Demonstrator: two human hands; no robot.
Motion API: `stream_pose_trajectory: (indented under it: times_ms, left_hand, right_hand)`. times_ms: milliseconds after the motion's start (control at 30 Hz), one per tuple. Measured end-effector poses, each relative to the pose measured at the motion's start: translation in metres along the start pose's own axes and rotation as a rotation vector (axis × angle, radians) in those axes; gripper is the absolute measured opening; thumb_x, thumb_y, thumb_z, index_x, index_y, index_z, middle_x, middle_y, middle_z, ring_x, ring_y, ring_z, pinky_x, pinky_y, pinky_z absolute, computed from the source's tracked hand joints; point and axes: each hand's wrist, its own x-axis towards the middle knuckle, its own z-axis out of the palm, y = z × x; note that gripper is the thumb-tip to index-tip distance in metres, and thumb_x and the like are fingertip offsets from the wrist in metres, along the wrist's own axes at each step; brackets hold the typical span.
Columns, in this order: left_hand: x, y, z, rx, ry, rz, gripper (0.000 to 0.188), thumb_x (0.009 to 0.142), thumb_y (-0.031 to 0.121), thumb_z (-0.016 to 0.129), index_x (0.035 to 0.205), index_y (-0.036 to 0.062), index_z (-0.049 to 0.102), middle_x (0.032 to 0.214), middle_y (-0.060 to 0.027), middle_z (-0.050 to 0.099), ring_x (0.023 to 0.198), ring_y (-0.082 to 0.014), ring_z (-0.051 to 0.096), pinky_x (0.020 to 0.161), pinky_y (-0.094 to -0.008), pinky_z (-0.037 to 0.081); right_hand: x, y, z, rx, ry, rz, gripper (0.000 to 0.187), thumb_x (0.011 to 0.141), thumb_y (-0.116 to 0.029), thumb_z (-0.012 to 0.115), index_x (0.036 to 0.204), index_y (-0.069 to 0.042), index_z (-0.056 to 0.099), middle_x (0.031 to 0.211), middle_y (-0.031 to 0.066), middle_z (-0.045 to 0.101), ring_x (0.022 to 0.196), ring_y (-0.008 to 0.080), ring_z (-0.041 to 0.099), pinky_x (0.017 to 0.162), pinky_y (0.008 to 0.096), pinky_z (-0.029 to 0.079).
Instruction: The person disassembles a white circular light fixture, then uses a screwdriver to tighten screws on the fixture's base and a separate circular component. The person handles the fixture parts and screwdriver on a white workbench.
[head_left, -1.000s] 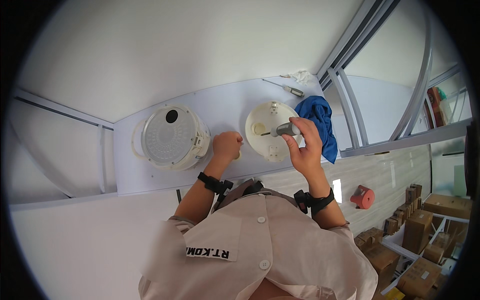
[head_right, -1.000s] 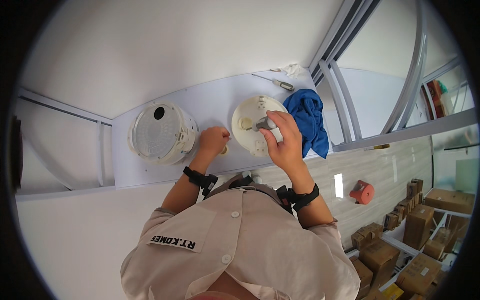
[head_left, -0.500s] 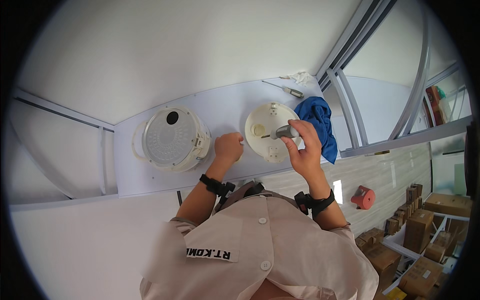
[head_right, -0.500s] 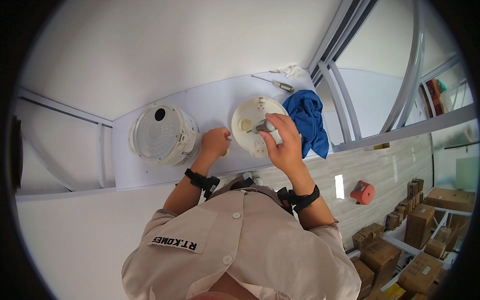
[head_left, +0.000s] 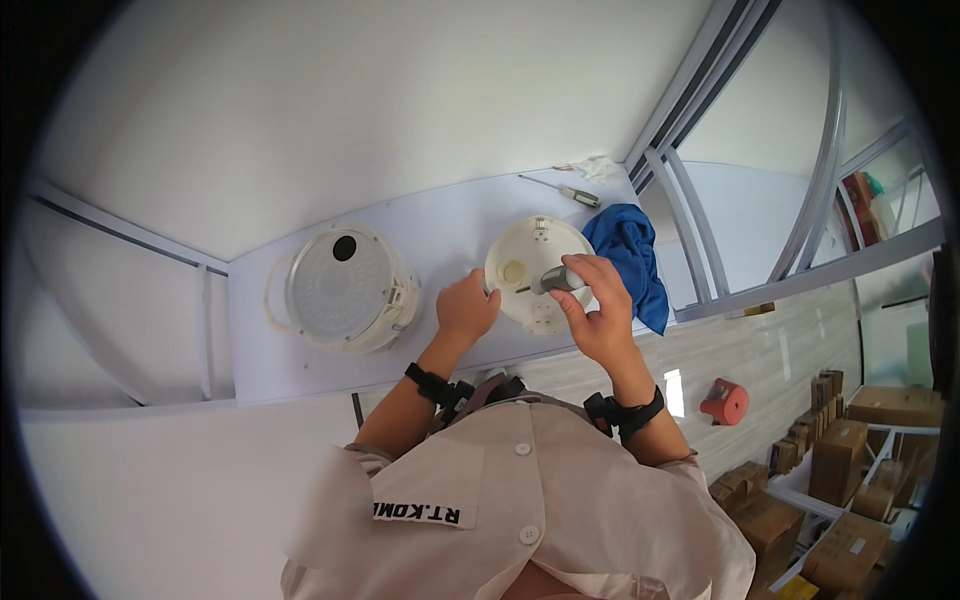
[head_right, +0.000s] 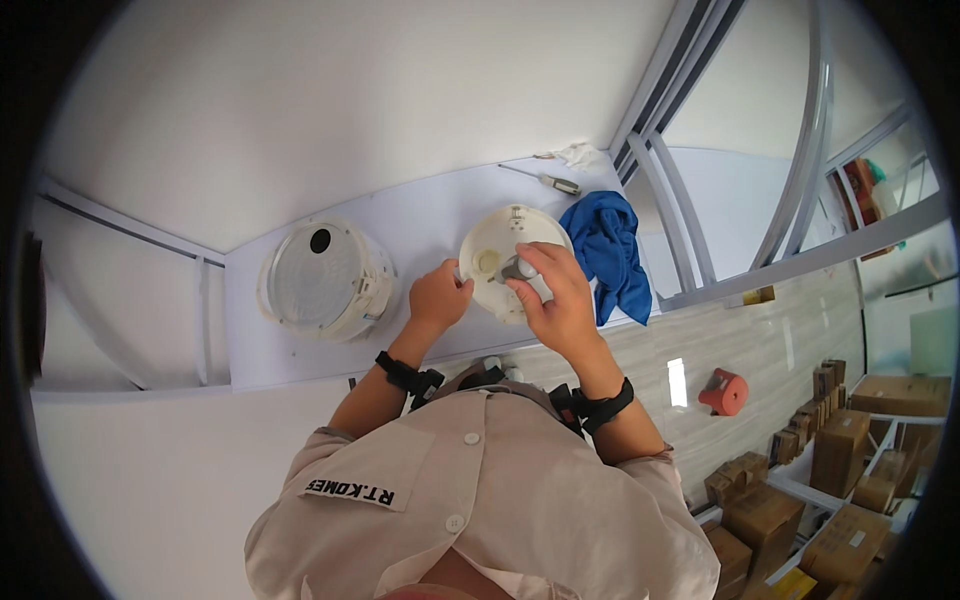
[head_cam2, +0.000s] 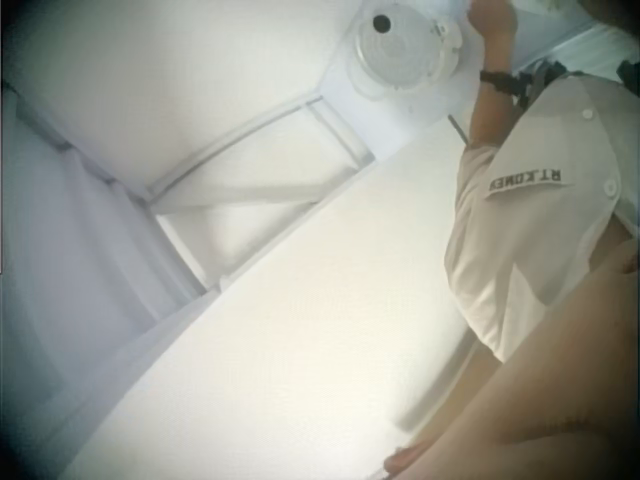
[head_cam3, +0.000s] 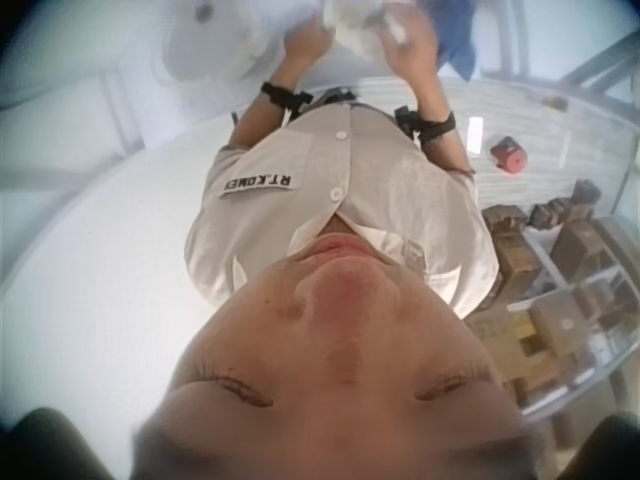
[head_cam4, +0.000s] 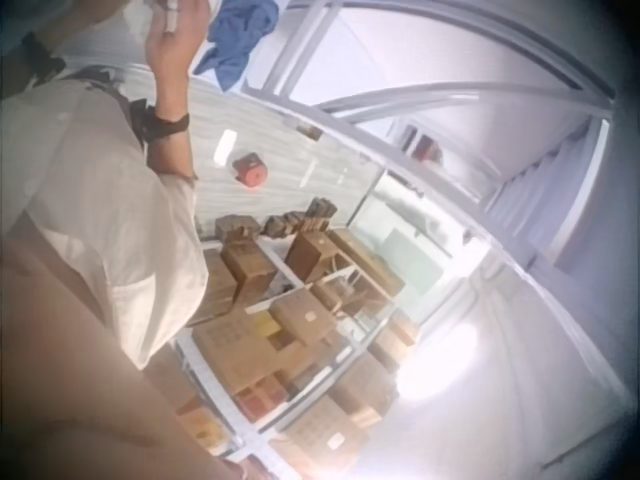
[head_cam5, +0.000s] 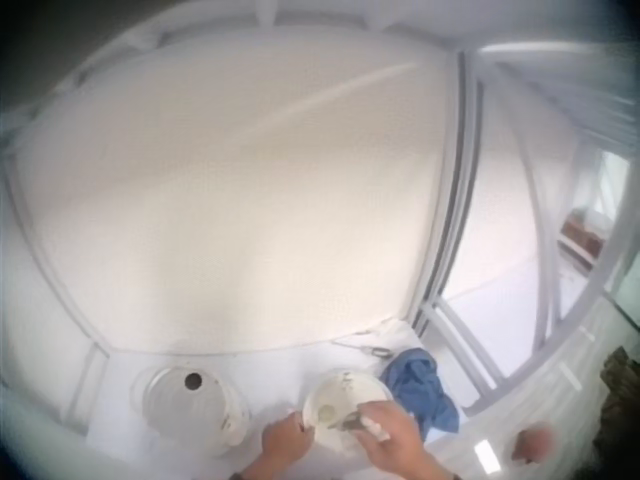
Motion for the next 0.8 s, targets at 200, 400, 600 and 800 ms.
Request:
stream_pose_trajectory:
  times_ms: [200,400,600,800]
  left_hand:
    - [-0.005,-0.011,0.024,0.04,0.333,0.261,0.058,0.089,0.026,0.076,0.142,0.0059,0.062,0.135,-0.0163,0.069,0.114,-0.0335,0.071,0.091,-0.0517,0.056]
    - [-0.006,-0.011,0.017,0.06,0.186,0.248,0.049,0.088,0.025,0.076,0.133,0.0072,0.067,0.133,-0.0138,0.068,0.111,-0.0342,0.07,0.088,-0.0491,0.053]
    - [-0.009,-0.012,0.006,0.045,0.17,0.181,0.042,0.089,0.024,0.077,0.127,0.0077,0.069,0.124,-0.0109,0.068,0.105,-0.0341,0.069,0.085,-0.0495,0.051]
    - [-0.009,-0.019,0.014,0.001,0.431,0.431,0.048,0.09,0.023,0.077,0.135,0.0061,0.068,0.136,-0.0131,0.067,0.114,-0.0342,0.069,0.09,-0.0482,0.052]
  right_hand:
    - [-0.005,0.001,-0.004,-0.022,0.022,0.003,0.051,0.083,-0.001,0.087,0.132,-0.004,0.07,0.125,0.0188,0.071,0.113,0.0379,0.069,0.096,0.0426,0.057]
    - [-0.008,0.002,-0.006,-0.033,0.033,0.008,0.051,0.083,-0.002,0.088,0.132,-0.004,0.07,0.125,0.0184,0.071,0.113,0.0378,0.069,0.096,0.0425,0.057]
    - [-0.007,0.0,0.0,-0.011,0.017,0.008,0.05,0.084,-0.003,0.088,0.131,-0.004,0.071,0.125,0.0183,0.072,0.114,0.0379,0.07,0.096,0.0421,0.057]
    - [-0.007,-0.002,0.004,-0.02,0.002,-0.002,0.05,0.084,-0.004,0.088,0.131,-0.004,0.071,0.124,0.0186,0.072,0.112,0.0381,0.07,0.095,0.0424,0.057]
